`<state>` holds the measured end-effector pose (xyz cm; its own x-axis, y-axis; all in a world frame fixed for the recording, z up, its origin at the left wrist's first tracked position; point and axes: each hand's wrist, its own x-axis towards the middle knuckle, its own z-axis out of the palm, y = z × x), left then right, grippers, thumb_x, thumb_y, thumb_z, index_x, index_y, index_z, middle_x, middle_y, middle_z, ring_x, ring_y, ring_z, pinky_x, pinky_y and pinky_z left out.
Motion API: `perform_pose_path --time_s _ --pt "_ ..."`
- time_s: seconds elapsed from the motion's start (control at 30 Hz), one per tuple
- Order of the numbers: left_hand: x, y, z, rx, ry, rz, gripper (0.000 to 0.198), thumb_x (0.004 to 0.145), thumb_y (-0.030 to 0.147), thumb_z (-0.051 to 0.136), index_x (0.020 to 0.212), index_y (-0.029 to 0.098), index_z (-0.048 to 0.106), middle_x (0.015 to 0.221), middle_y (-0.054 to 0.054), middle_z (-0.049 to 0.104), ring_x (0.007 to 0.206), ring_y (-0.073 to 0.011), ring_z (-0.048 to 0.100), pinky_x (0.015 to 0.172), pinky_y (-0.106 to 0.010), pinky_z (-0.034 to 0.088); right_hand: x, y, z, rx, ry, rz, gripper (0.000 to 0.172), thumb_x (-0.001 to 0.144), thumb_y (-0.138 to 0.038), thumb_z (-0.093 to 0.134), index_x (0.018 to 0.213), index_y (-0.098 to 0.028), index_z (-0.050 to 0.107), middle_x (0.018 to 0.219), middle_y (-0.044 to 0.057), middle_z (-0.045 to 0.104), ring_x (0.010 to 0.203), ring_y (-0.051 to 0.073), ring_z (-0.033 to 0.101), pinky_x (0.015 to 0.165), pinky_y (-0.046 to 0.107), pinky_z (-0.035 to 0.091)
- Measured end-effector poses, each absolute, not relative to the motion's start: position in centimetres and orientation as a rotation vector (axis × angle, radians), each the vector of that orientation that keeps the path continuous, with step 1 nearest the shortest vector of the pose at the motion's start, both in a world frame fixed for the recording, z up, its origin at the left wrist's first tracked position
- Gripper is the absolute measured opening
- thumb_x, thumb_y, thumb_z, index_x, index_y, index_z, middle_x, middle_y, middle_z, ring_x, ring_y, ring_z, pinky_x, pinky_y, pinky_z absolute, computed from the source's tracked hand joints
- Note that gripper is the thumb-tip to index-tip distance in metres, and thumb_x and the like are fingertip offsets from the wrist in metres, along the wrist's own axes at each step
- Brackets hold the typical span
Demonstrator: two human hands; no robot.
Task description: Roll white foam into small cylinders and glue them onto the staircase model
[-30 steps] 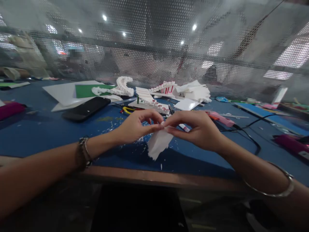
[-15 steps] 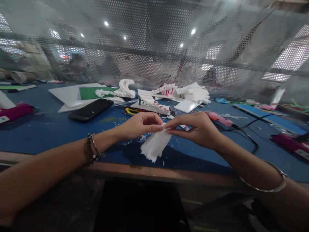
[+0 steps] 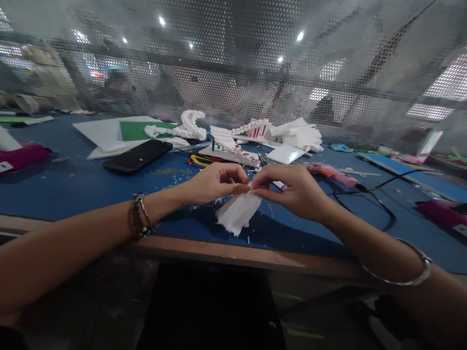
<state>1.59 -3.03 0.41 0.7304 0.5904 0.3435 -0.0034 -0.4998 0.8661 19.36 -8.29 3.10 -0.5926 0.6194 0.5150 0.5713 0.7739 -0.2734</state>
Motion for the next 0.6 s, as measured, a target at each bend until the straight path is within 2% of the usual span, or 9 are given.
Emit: perform_pose_path --time_s 0.17,0.33,0.6 --pt "1.7 -2.9 0.2 2.019 0.415 0.835 0.007 0.068 0.018 0.060 0.070 0.013 0.055 0.067 0.003 0.054 0.060 -0.0057 0.048 0.056 -0.017 0.038 19.4 -8.1 2.7 -0.904 -2.254 0.255 0.010 0.073 -0.022 0.060 0.071 -0.015 0.053 0.063 -0.002 0.058 0.059 0.007 0.053 0.056 0.018 0.043" --pt "1.7 -2.9 0.3 2.008 0.448 0.810 0.007 0.065 0.019 0.061 0.065 0.013 0.056 0.062 0.004 0.054 0.057 -0.0058 0.047 0.056 -0.017 0.038 19.3 -7.9 2.3 -0.897 -2.235 0.412 0.013 0.072 -0.022 0.061 0.082 -0.014 0.055 0.063 -0.002 0.058 0.058 0.007 0.055 0.054 0.017 0.043" --pt "1.7 -2.9 0.2 1.856 0.505 0.825 0.007 0.062 0.018 0.063 0.062 0.013 0.058 0.060 0.004 0.055 0.055 -0.0056 0.048 0.054 -0.017 0.037 19.3 -7.8 1.7 -0.901 -2.132 0.398 0.011 0.071 -0.023 0.062 0.077 -0.014 0.059 0.066 -0.001 0.061 0.058 0.007 0.055 0.053 0.018 0.043"
